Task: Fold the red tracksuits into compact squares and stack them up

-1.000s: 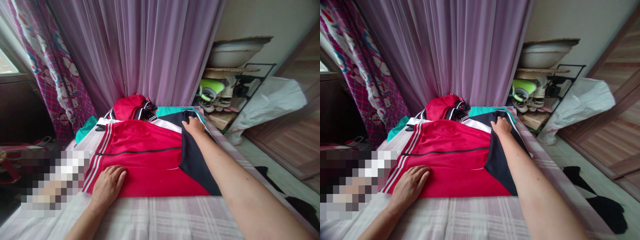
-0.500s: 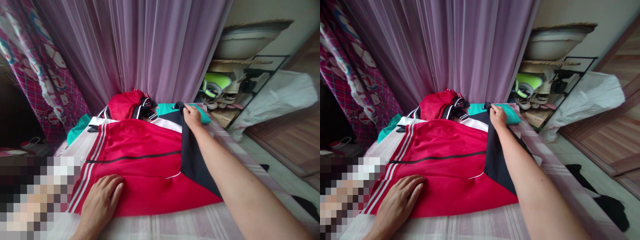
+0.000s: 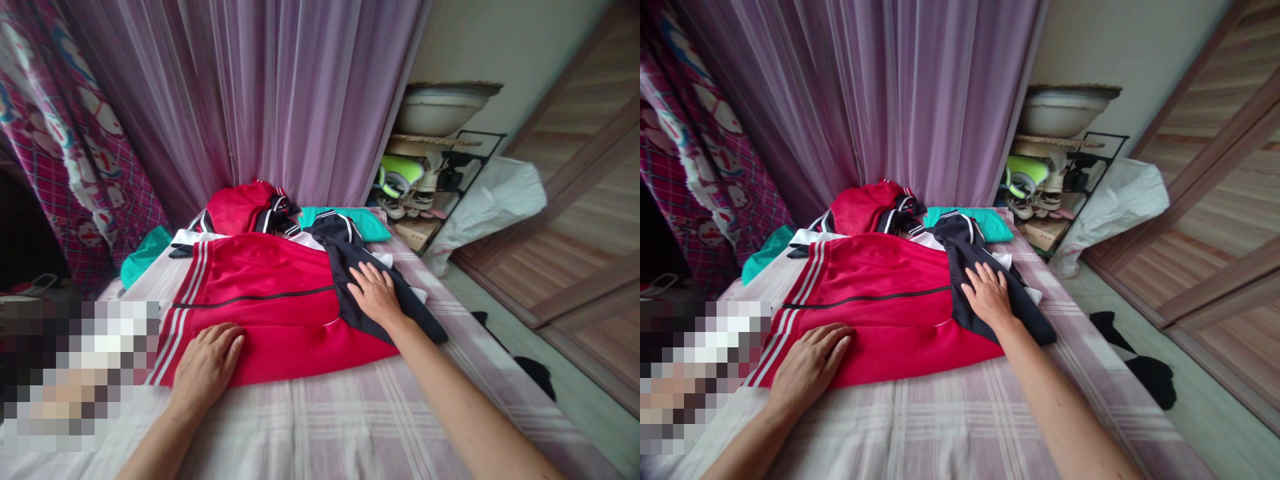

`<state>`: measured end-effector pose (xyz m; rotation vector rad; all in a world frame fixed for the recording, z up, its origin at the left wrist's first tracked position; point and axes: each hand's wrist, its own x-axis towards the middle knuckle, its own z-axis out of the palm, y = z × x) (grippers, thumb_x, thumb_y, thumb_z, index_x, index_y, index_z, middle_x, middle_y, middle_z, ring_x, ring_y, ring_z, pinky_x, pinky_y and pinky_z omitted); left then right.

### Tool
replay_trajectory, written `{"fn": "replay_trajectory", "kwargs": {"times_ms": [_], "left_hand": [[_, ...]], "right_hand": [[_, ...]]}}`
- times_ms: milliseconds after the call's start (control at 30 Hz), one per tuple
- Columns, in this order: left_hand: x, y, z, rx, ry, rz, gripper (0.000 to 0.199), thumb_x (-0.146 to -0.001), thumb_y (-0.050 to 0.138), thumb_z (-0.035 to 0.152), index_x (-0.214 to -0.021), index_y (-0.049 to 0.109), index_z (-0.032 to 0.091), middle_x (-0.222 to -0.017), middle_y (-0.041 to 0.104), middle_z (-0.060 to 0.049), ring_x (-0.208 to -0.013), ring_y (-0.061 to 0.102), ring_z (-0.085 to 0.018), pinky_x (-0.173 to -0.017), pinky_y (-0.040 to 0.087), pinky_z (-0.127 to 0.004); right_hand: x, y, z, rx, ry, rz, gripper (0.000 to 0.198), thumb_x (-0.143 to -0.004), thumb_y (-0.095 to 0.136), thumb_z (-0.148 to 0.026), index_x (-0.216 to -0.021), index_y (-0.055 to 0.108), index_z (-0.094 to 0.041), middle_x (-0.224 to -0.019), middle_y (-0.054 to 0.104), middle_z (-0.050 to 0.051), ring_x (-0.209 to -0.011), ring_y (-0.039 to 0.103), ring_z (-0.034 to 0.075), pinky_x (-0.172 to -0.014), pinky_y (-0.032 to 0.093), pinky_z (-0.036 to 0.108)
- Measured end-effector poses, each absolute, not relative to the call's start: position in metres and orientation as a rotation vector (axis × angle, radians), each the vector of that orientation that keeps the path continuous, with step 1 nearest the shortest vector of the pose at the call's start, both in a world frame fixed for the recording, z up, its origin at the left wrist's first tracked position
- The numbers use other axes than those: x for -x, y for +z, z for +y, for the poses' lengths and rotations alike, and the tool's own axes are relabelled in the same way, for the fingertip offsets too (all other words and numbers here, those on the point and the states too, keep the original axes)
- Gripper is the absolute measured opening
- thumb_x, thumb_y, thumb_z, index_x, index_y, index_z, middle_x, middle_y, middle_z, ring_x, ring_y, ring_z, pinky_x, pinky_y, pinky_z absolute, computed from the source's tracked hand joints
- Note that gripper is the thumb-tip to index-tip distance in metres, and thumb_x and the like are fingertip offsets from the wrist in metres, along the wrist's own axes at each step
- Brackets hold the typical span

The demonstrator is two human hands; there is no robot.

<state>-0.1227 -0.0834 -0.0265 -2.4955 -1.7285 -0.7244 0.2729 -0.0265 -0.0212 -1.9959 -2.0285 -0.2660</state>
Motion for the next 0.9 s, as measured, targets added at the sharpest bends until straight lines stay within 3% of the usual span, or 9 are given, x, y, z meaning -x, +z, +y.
{"fn": "replay_trajectory", "kwargs": {"times_ms": [200,367,500,900], "left_hand": [[0.120,-0.024,-0.082,2.448,-0.677,-1.775,0.055,-0.099,0.030,0.055,-0.108,0.073,0.022,-0.113,0.074,-0.009,-0.108,0.066,-0.026,-0.098,0.050,-0.043],[0.120,-0.023,-0.082,2.456,-0.675,-1.755,0.055,-0.099,0.029,0.052,-0.106,0.073,0.021,-0.113,0.075,-0.010,-0.109,0.067,-0.027,-0.099,0.050,-0.042],[0.121,-0.024,-0.080,2.456,-0.661,-1.741,0.053,-0.099,0.029,0.050,-0.105,0.073,0.022,-0.111,0.075,-0.009,-0.107,0.067,-0.026,-0.099,0.050,-0.042],[0.123,-0.024,-0.078,2.466,-0.634,-1.720,0.052,-0.098,0.028,0.048,-0.106,0.072,0.021,-0.113,0.075,-0.009,-0.108,0.067,-0.026,-0.102,0.049,-0.041]], "right_hand": [[-0.317,-0.036,-0.053,2.329,-0.141,-1.931,0.053,-0.100,0.032,-0.040,-0.147,0.049,-0.023,-0.155,0.046,0.010,-0.144,0.038,0.024,-0.117,0.026,0.049],[-0.291,-0.018,-0.069,2.168,-0.177,-1.928,0.053,-0.101,0.031,-0.039,-0.147,0.049,-0.019,-0.153,0.047,0.012,-0.143,0.039,0.027,-0.117,0.028,0.052],[-0.285,-0.025,-0.102,1.918,-0.178,-2.147,0.049,-0.100,0.036,-0.040,-0.145,0.052,-0.029,-0.154,0.047,0.007,-0.144,0.038,0.025,-0.118,0.025,0.052],[-0.334,-0.049,-0.118,2.063,-0.223,-2.017,0.044,-0.098,0.039,-0.036,-0.134,0.062,-0.024,-0.148,0.054,0.008,-0.139,0.045,0.024,-0.116,0.030,0.047]]}}
